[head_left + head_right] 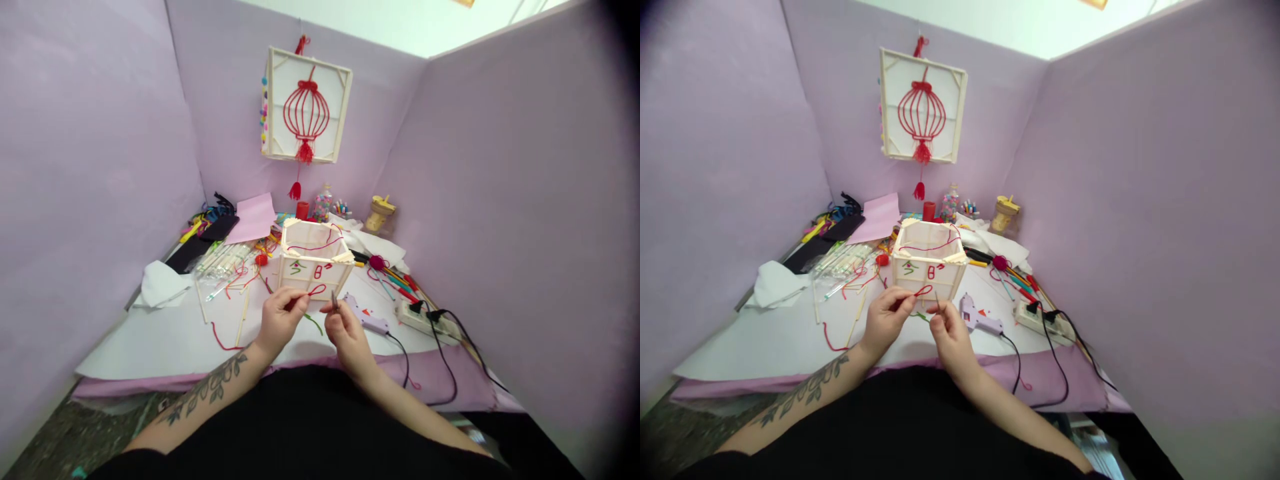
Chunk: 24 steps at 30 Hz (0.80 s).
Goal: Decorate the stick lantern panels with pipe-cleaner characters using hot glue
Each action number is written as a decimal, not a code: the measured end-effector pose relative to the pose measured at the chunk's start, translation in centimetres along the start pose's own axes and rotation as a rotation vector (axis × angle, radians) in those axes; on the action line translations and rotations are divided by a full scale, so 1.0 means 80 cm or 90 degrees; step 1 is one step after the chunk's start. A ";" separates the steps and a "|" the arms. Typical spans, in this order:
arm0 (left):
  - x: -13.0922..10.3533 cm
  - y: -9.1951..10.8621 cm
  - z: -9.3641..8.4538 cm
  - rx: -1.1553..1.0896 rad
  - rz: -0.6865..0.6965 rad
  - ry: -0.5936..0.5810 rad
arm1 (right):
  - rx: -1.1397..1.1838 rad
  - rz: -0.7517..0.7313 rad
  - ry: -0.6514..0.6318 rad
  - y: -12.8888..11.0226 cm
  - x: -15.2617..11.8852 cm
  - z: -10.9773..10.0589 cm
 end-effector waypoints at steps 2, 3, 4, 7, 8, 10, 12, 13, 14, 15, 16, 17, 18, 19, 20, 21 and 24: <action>-0.001 0.002 0.004 0.003 0.014 -0.027 | 0.057 0.008 0.042 0.000 0.002 -0.006; -0.002 0.004 0.007 0.007 0.028 -0.047 | 0.106 0.016 0.054 -0.001 0.004 -0.006; -0.003 0.006 0.010 0.011 0.042 -0.066 | 0.154 0.031 0.050 -0.002 0.008 -0.004; -0.006 0.010 0.018 0.016 0.060 -0.120 | 0.262 0.084 0.014 -0.006 0.018 0.004; -0.007 0.009 0.021 0.015 0.057 -0.135 | 0.278 0.097 0.004 -0.007 0.019 0.006; -0.006 0.008 0.023 0.016 0.043 -0.152 | 0.281 0.110 -0.007 -0.008 0.020 0.007; -0.004 0.006 0.023 0.017 0.028 -0.144 | 0.225 0.095 -0.003 -0.009 0.018 0.003; -0.003 0.005 0.022 0.017 0.020 -0.137 | 0.167 0.072 0.005 -0.011 0.018 -0.002; -0.002 0.004 0.021 0.016 0.012 -0.133 | 0.090 0.036 0.018 -0.015 0.017 -0.007; -0.002 0.003 0.021 0.016 0.004 -0.133 | 0.003 -0.012 0.032 -0.022 0.017 -0.013; -0.001 0.002 0.021 0.018 -0.001 -0.136 | -0.085 -0.066 0.045 -0.030 0.017 -0.018; -0.001 0.001 0.022 0.021 -0.004 -0.144 | -0.165 -0.121 0.053 -0.038 0.017 -0.022; -0.002 0.001 0.022 0.026 -0.004 -0.151 | -0.233 -0.169 0.050 -0.045 0.018 -0.024; -0.002 0.001 0.023 0.030 0.000 -0.158 | -0.286 -0.206 0.038 -0.050 0.019 -0.025; -0.003 0.001 0.024 0.034 0.004 -0.166 | -0.326 -0.231 0.019 -0.053 0.020 -0.024; -0.003 0.001 0.026 0.039 0.008 -0.174 | -0.359 -0.243 -0.001 -0.054 0.021 -0.023; -0.005 -0.001 0.029 0.053 0.014 -0.200 | -0.427 -0.249 -0.022 -0.051 0.022 -0.022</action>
Point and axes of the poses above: each hand's wrist, its own x-axis towards the middle knuckle, its own z-axis out of the palm, y = z × x, the point moved 7 cm from there along x, towards the middle knuckle, and after that the axes turned 12 degrees about -x, right-handed, at the moved point
